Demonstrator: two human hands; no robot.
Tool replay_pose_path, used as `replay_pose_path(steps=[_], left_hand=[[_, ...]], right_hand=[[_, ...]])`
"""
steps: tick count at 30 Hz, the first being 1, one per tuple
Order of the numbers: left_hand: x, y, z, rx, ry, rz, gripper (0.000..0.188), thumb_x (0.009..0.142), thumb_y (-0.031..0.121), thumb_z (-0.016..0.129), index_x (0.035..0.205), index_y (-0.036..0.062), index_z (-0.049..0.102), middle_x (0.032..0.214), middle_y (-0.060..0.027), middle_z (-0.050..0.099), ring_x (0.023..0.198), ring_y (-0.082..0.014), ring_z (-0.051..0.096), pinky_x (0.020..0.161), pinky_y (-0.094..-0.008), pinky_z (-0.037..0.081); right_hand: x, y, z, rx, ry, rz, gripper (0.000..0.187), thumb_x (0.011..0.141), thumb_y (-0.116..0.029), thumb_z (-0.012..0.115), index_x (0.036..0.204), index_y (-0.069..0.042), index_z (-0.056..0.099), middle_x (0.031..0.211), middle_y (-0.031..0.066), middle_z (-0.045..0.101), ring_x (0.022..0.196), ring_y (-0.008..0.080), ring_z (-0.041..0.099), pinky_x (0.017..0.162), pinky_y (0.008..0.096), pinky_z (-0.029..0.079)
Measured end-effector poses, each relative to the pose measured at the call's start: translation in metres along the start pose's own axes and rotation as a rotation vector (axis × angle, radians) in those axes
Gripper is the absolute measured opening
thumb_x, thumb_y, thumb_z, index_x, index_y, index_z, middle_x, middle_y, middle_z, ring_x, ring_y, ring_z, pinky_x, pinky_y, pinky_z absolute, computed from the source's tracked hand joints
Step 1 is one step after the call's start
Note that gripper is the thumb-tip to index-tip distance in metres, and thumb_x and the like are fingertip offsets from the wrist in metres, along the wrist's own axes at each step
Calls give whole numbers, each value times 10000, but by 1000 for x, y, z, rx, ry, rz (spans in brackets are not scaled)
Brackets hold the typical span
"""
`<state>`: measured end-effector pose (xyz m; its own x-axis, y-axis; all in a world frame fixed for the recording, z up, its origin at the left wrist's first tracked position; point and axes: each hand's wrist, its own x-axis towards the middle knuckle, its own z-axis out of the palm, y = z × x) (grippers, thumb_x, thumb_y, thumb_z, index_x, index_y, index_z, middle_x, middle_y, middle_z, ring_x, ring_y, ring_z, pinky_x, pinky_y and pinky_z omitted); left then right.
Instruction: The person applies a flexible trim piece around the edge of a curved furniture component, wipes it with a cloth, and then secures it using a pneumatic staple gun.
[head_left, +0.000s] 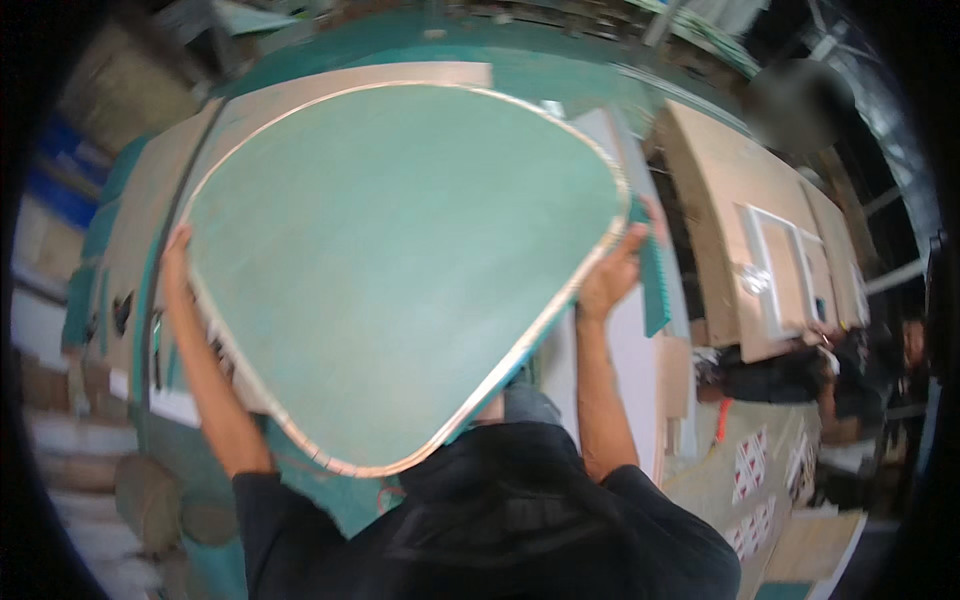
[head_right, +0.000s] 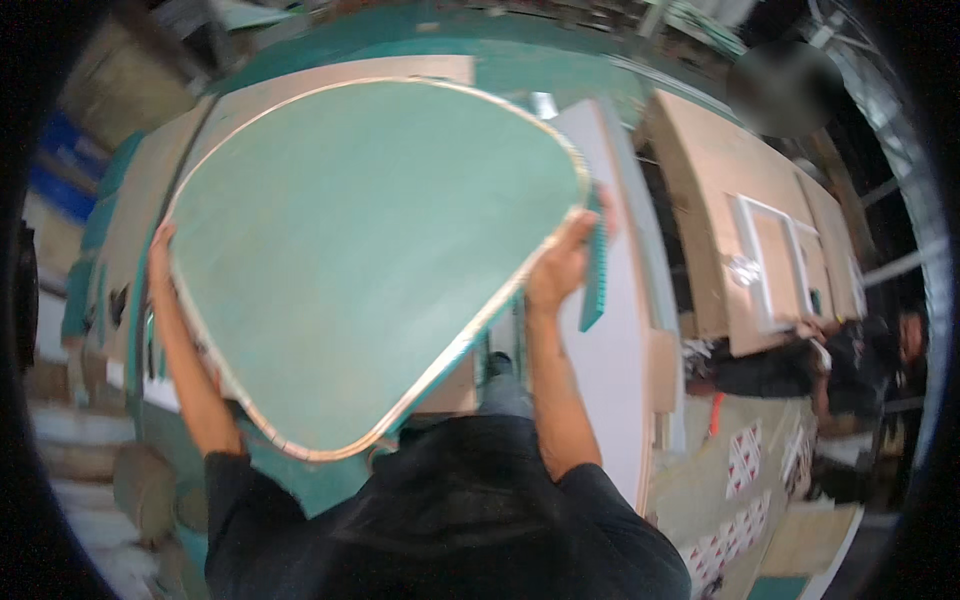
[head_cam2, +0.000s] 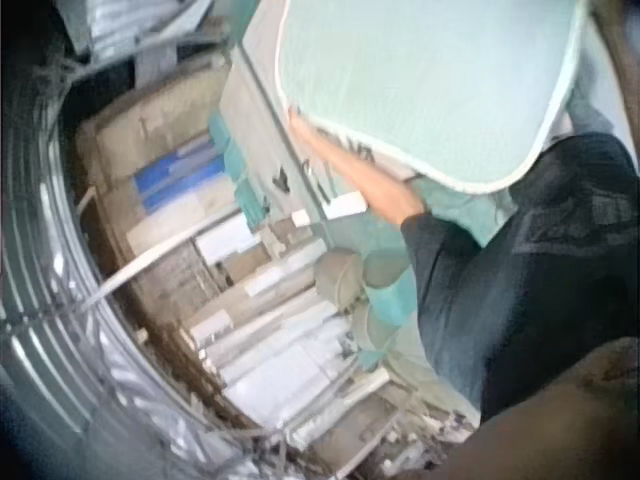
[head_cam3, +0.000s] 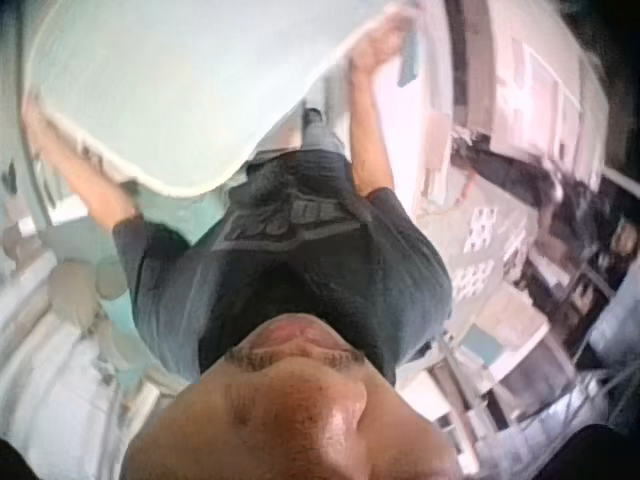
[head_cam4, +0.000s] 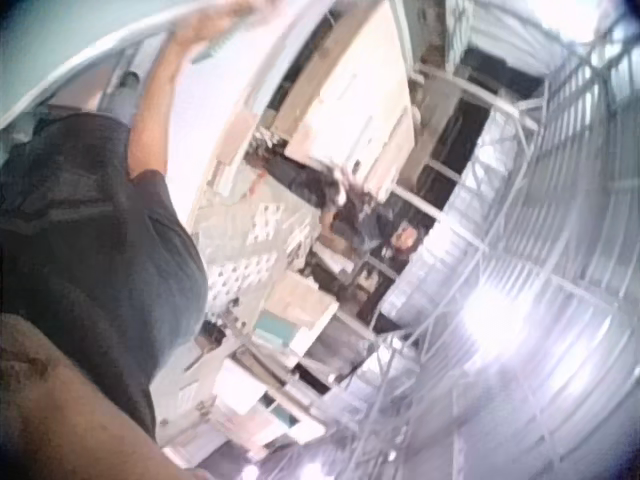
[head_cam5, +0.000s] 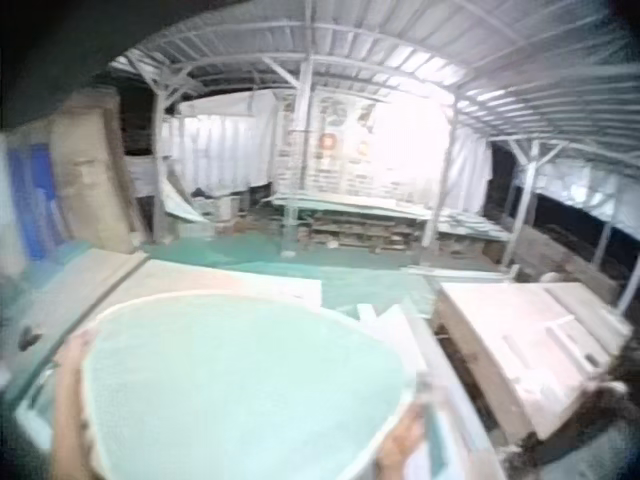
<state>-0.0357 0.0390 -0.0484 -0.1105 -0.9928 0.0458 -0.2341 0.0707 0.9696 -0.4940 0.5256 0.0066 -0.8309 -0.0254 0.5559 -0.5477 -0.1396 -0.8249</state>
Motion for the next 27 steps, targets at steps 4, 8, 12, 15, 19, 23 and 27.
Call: replay_pose_path(steps=[4, 8, 12, 15, 19, 23, 27], left_hand=[[-30, 0, -15, -125, -51, -36, 562, 974, 375, 605, 1404, 15, 560, 1325, -143, 626, 1137, -258, 624, 1006, -371, 477], [-58, -16, -35, -201, -19, -139, 569, 1007, 360, 564, 1431, -9, 472, 1394, -160, 544, 1206, -308, 565, 1025, -417, 463], [-110, -42, -47, 143, 383, 80, 516, 1015, 398, 528, 1312, -21, 566, 1193, -162, 642, 987, -273, 638, 847, -404, 520], [-173, -8, 17, 229, 378, 158, 503, 1016, 390, 522, 1301, -21, 572, 1181, -162, 646, 981, -273, 641, 843, -406, 521], [-239, 22, 115, 209, 139, 196, 486, 1018, 381, 514, 1285, -21, 580, 1164, -162, 652, 974, -273, 645, 837, -410, 523], [-281, 36, 192, 169, -98, 224, 471, 1020, 371, 506, 1269, -20, 588, 1147, -162, 658, 966, -273, 648, 831, -413, 524], [-307, 48, 245, 144, -311, 268, 456, 1022, 361, 499, 1254, -20, 596, 1130, -162, 664, 959, -274, 652, 826, -417, 526]], right_hand=[[18, 29, 22, 113, -20, -17, 518, 1089, -379, 431, 1416, 23, 440, 1385, 158, 492, 1293, 255, 465, 1115, 391, 359], [61, 65, 36, 157, -91, 6, 555, 1089, -401, 422, 1453, 18, 415, 1414, 158, 488, 1316, 233, 442, 1135, 374, 329], [94, 77, 58, 180, -208, 5, 522, 1089, -401, 422, 1465, -40, 435, 1443, 136, 496, 1324, 237, 459, 1134, 378, 341], [105, 92, 76, 240, -254, 34, 505, 1084, -410, 432, 1458, -72, 463, 1449, 124, 516, 1317, 225, 480, 1126, 372, 355], [124, 119, 99, 252, -275, -18, 415, 1073, -291, 489, 1419, -63, 507, 1413, 161, 554, 1340, 277, 495, 1129, 361, 364], [97, 97, 87, 64, -240, -74, 393, 1067, -232, 506, 1430, -78, 502, 1417, 102, 564, 1329, 234, 498, 1097, 362, 411], [39, 74, 57, 506, -289, 124, 363, 1043, -274, 547, 1373, -123, 553, 1345, 84, 587, 1237, 273, 524, 1051, 399, 443]])
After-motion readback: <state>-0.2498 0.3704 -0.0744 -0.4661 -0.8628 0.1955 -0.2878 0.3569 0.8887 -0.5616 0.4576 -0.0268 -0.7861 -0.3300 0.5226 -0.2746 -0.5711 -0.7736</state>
